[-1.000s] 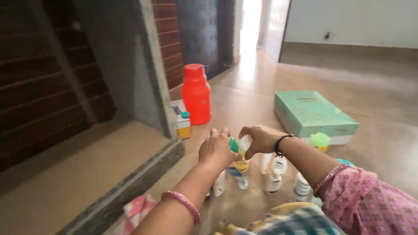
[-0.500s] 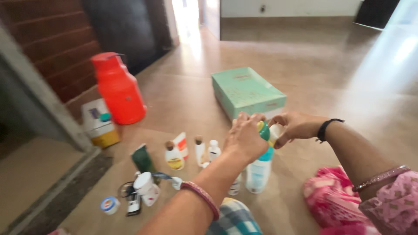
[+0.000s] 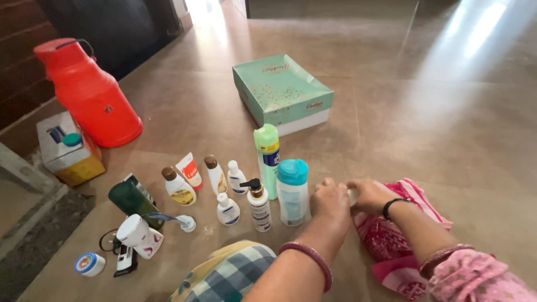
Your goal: The person picks up various toiletries and small containers from a tiled bathroom ledge, places them on the floor, and then wipes the ledge with a cloth. The person handles bottles, tubes, and jars one at a time, then cleans the surface.
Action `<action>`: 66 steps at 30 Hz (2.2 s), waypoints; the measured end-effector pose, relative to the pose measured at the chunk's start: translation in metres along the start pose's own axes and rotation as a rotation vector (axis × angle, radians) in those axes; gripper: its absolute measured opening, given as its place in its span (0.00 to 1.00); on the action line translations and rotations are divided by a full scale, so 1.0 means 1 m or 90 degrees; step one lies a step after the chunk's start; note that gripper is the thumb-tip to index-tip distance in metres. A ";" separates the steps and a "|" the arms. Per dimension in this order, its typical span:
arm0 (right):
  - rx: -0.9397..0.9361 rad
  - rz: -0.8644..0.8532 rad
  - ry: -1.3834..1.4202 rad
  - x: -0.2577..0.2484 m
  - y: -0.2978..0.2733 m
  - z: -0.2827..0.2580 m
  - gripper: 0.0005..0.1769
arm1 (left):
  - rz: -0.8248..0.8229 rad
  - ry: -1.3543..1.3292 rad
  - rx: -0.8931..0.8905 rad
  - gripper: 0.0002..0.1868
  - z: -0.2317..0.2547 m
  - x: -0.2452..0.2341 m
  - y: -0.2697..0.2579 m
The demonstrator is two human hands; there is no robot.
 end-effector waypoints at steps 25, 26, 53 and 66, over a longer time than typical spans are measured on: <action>-0.075 0.171 -0.050 -0.088 -0.004 -0.085 0.34 | 0.141 -0.091 0.061 0.08 -0.046 -0.109 -0.024; -0.088 0.194 -0.050 -0.101 -0.014 -0.103 0.33 | 0.156 -0.067 0.032 0.08 -0.061 -0.128 -0.032; -0.591 -0.010 -0.207 0.047 -0.112 -0.614 0.28 | 0.229 0.028 -0.449 0.11 -0.381 -0.257 -0.370; -0.664 -0.117 -0.204 0.204 -0.101 -0.696 0.27 | 0.139 -0.097 -0.674 0.10 -0.503 -0.145 -0.452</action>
Point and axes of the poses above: each hand's wrist, its own y-axis towards the middle knuckle, its own x-axis out of the palm, z = x × y, the point moved 2 cm from there along y, towards the middle knuckle, and after that the axes turned 8 degrees about -z, right-handed, at the moved point
